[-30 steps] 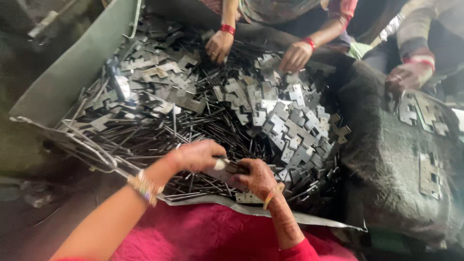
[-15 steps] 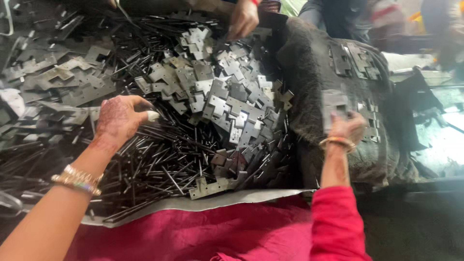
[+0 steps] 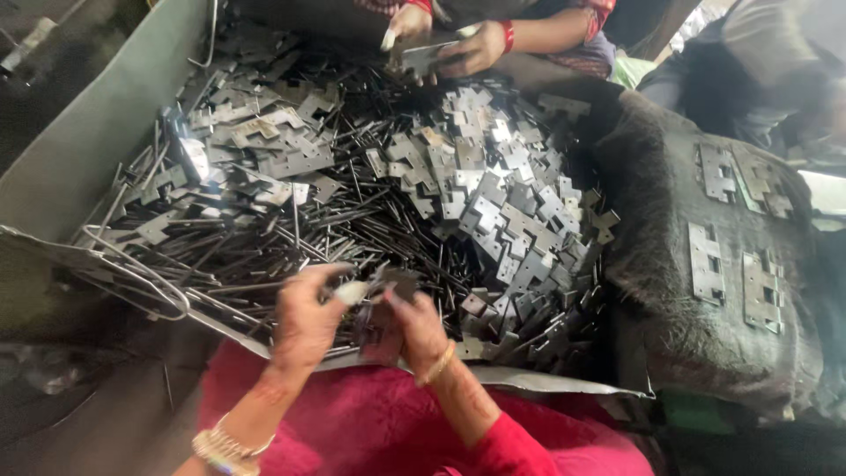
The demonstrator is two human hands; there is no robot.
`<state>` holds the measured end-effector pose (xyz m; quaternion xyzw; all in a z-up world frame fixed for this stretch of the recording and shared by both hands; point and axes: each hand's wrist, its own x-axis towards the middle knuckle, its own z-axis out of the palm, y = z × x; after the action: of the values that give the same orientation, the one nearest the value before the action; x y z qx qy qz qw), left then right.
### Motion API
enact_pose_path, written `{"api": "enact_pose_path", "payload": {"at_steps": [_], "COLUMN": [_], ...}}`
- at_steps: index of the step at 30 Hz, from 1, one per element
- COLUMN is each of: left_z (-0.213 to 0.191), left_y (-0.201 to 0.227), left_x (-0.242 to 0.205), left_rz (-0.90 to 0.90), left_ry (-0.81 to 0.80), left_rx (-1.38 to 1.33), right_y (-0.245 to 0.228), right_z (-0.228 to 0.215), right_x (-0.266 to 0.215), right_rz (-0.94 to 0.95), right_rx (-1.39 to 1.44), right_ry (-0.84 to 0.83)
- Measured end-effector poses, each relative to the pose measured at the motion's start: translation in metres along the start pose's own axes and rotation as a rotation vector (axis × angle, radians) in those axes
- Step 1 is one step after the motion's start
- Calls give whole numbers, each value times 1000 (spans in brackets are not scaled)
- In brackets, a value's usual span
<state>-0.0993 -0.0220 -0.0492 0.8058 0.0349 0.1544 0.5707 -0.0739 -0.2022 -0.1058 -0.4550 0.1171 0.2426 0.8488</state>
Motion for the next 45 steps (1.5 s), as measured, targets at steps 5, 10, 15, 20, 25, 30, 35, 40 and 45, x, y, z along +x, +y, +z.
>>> {"api": "enact_pose_path", "payload": {"at_steps": [5, 10, 15, 20, 25, 30, 35, 40, 45], "left_z": [-44, -36, 12, 134, 222, 176, 50, 64, 81], "left_y": [-51, -34, -16, -21, -38, -46, -6, 19, -15], "left_x": [-2, 5, 29, 94, 144, 146, 110, 84, 115], "left_rz": [-170, -139, 69, 422, -209, -300, 35, 374, 240], "left_ry": [262, 243, 115, -36, 37, -48, 83, -168, -119], "left_rx": [-214, -122, 189, 385, 311, 166, 450, 1081, 626], "right_y": [-67, -69, -99, -181, -191, -115, -33, -5, -19], "right_z": [7, 11, -11, -61, -97, -99, -89, -73, -82], "right_x": [87, 126, 56, -50, -66, -44, -15, 0, -24], "right_rz": [-384, -739, -584, -1263, -851, -357, -130, -136, -182], "right_rx": [-1587, -2098, -2212, -1256, 207, 441, 516, 516, 491], "right_ry": [575, 563, 606, 523, 536, 290, 303, 236, 282]}}
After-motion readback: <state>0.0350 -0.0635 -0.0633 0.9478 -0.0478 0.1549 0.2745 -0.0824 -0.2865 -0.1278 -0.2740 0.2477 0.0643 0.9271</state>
